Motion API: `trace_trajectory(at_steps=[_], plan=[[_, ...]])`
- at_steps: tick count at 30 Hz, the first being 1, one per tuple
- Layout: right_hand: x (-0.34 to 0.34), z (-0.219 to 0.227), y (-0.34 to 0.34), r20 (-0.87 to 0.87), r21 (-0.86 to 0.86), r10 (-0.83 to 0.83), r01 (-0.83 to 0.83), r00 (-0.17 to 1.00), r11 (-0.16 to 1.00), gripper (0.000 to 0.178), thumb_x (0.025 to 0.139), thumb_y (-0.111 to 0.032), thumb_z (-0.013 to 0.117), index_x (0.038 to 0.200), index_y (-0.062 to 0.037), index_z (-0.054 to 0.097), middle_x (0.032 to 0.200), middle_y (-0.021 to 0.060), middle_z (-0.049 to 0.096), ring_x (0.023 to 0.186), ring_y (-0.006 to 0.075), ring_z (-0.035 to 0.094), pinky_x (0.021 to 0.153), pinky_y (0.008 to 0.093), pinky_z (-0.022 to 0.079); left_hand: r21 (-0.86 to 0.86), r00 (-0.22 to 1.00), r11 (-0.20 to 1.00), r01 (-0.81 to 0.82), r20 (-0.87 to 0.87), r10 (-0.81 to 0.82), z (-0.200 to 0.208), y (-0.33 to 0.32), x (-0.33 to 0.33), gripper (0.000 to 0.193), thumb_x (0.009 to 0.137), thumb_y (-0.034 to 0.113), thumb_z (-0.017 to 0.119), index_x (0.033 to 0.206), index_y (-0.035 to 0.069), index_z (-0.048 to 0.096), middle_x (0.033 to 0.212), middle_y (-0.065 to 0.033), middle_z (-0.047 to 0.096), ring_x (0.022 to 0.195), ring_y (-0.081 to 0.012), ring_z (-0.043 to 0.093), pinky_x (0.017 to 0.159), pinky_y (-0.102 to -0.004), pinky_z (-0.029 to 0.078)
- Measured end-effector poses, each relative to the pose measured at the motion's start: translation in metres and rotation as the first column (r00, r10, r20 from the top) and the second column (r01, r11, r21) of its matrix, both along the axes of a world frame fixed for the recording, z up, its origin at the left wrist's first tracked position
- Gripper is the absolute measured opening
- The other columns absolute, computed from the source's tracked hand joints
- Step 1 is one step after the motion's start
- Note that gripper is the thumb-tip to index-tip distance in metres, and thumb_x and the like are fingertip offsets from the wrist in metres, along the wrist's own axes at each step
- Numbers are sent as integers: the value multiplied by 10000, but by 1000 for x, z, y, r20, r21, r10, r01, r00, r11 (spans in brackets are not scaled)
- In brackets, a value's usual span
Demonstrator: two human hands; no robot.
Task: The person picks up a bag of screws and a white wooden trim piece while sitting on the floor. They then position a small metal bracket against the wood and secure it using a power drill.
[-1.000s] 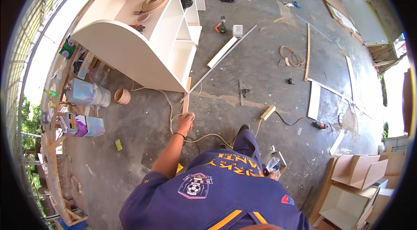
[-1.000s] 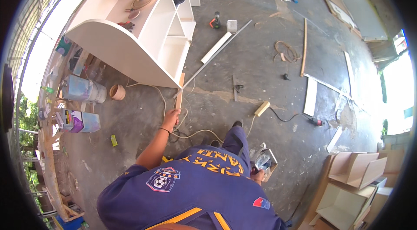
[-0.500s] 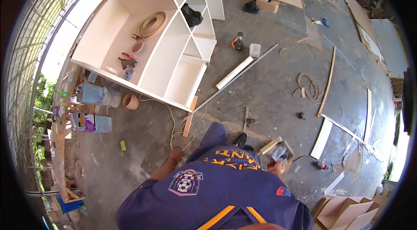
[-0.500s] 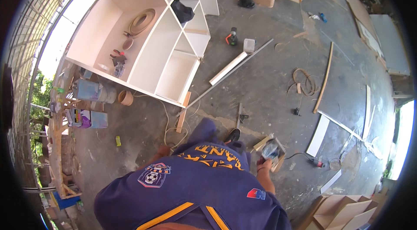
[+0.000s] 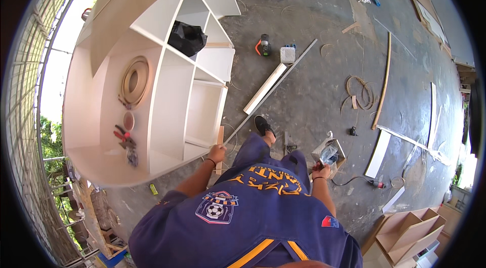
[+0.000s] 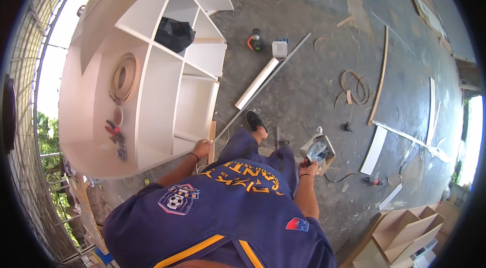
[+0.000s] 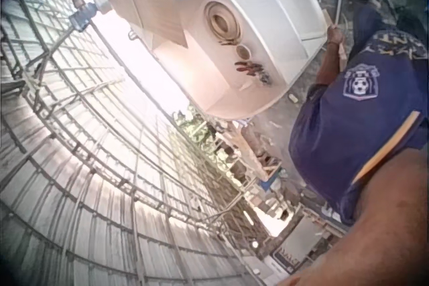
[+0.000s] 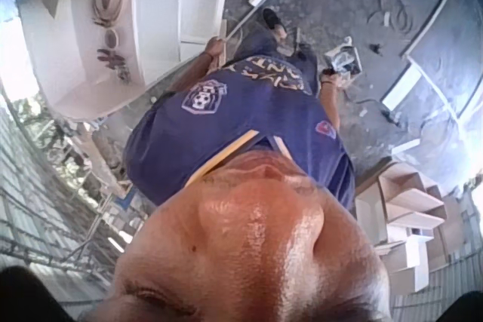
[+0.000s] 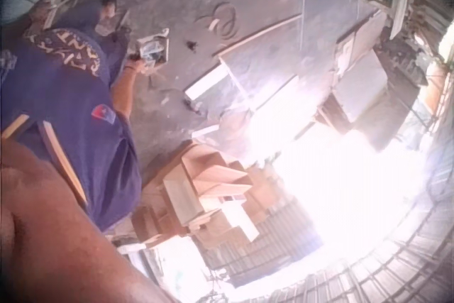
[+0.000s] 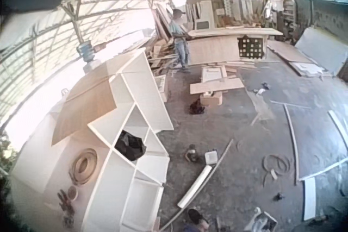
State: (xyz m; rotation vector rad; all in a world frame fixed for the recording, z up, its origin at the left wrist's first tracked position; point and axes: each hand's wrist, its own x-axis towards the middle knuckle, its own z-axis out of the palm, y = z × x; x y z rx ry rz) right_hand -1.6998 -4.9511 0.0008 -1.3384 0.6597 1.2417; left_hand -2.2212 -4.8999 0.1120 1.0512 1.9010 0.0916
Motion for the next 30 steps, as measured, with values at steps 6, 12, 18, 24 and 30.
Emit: trace_trajectory(at_steps=[6, 12, 18, 24, 30], plan=[[-25, -2, 57, -13, -198, -132, 127, 991, 972, 238, 810, -252, 466, 896, -61, 580, 701, 42, 599, 606, 136, 576, 550, 279, 444, 162, 963, 951, -263, -19, 269, 12, 133, -67, 305, 873, 260, 506, 917, 3, 663, 844, -204, 661, 835, -350, 638, 747, -400, 489], [0, -29, 105, 60, -344, -12, 32, 998, 938, 137, 786, -232, 512, 825, -113, 567, 682, 18, 582, 566, 140, 548, 539, 289, 431, 265, 952, 949, -170, -203, 228, 19, 192, -28, 335, 871, 312, 554, 864, -3, 666, 812, -200, 657, 794, -365, 634, 723, -415, 491], [42, -113, 225, 132, -349, 415, -349, 900, 870, 235, 742, -178, 565, 970, -155, 517, 671, 33, 573, 561, 172, 565, 513, 339, 417, 215, 919, 947, -241, -262, 293, -64, 202, 38, 391, 866, 374, 577, 798, -3, 655, 750, -201, 643, 751, -372, 629, 679, -437, 481], [46, -226, 398, 481, -390, 841, -798, 249, 459, 739, 773, -89, 560, 1393, -153, 162, 812, 142, 576, 488, 207, 561, 381, 321, 449, 130, 922, 920, -371, -65, 381, -140, 256, 97, 351, 860, 350, 613, 845, 1, 658, 672, -135, 635, 640, -234, 630, 596, -350, 470], [-85, -306, 544, 705, -204, 669, -971, -236, -127, 582, 747, -119, 577, 1280, -22, 364, 963, 151, 570, 786, 254, 598, 516, 349, 509, 224, 901, 873, -433, 143, 410, -221, 290, 123, 257, 877, 261, 625, 888, 6, 652, 665, -94, 613, 592, -143, 553, 572, -296, 438]])
